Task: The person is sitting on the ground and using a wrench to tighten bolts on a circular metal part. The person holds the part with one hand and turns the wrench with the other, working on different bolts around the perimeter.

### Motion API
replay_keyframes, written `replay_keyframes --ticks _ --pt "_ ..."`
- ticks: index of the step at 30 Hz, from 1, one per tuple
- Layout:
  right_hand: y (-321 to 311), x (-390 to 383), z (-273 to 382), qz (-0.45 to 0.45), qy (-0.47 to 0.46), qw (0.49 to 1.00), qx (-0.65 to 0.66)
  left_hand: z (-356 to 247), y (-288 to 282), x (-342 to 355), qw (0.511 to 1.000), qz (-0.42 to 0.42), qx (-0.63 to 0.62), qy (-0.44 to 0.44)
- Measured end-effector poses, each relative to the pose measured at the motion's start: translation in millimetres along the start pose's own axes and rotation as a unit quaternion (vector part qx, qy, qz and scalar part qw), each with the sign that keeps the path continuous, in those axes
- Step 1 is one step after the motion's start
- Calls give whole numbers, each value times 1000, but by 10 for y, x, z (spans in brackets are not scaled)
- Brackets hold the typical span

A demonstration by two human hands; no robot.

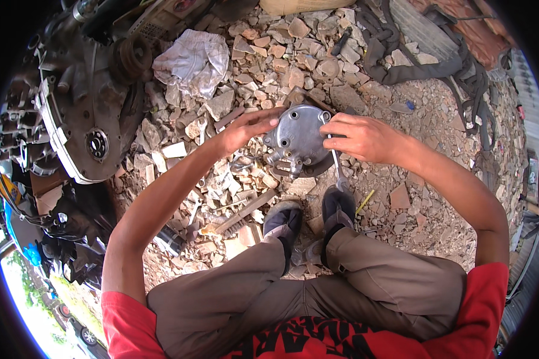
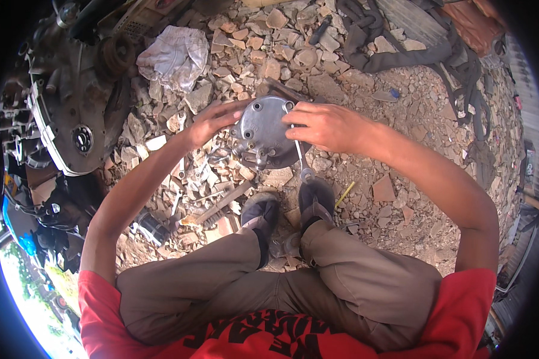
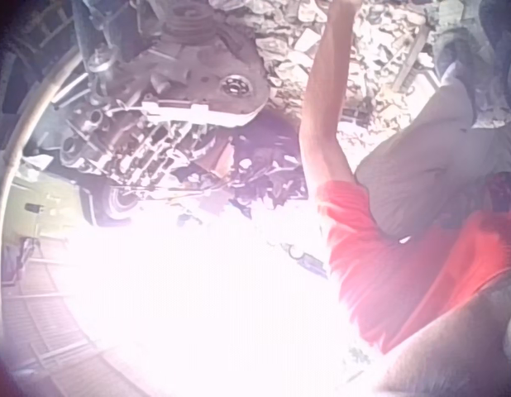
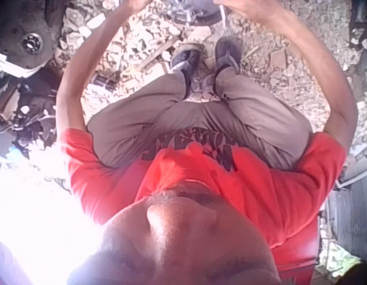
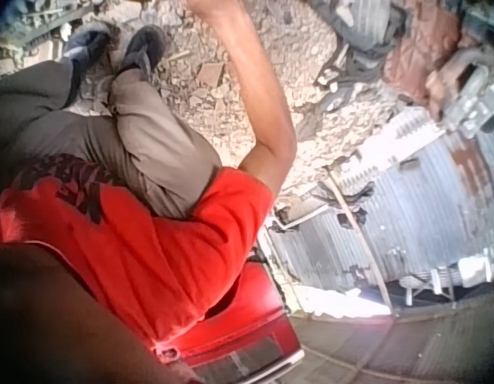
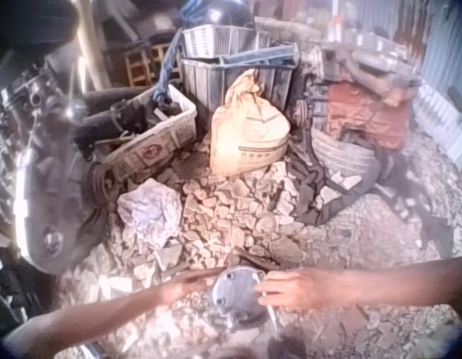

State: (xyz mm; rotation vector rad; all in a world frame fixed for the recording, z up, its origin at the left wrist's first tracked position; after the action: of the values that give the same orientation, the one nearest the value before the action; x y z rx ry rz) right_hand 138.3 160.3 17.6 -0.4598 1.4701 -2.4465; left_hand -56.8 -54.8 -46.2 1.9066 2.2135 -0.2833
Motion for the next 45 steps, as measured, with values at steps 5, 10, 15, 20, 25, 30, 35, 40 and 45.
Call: replay_keyframes --ticks 5,10,15,20,25,30,35,40,45 --pt "-95 -40 -85 16 -37 999 -30 -39 42 -17 999 2 41 -6" --pt "-100 -154 -243 20 -53 998 -41 -83 11 -35 995 43 83 -21" --pt "49 -215 -328 -4 -73 994 -84 -81 30 -25 991 38 124 -13" --pt "1 -320 -516 13 0 997 -72 -76 26 -49 984 33 175 -1" --pt "-35 -504 -733 -64 69 994 -55 -85 26 -33 990 38 131 -21" --pt "-7 -489 -814 -95 380 920 23 10 -6 -36 994 35 93 -42" --pt "-28 -288 -696 -34 523 789 319 4 2 -29 989 37 142 -20" --pt "-33 -185 -673 -96 500 729 457 -12 1 -29 995 33 86 -33" --pt "-150 12 -463 -91 442 730 513 -103 -21 -26 989 27 134 -60"
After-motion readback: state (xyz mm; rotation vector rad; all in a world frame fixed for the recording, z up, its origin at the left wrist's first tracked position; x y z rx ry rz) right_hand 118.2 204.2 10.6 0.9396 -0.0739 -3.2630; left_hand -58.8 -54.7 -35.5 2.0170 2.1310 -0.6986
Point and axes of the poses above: each hand's wrist, its own x-axis towards the middle knuckle, its own y-axis out of the palm, z = x × y, the point moved 2 cm from there along x, towards the middle knuckle, and after that the axes turned 9 degrees about y, right-handed, at the moved point
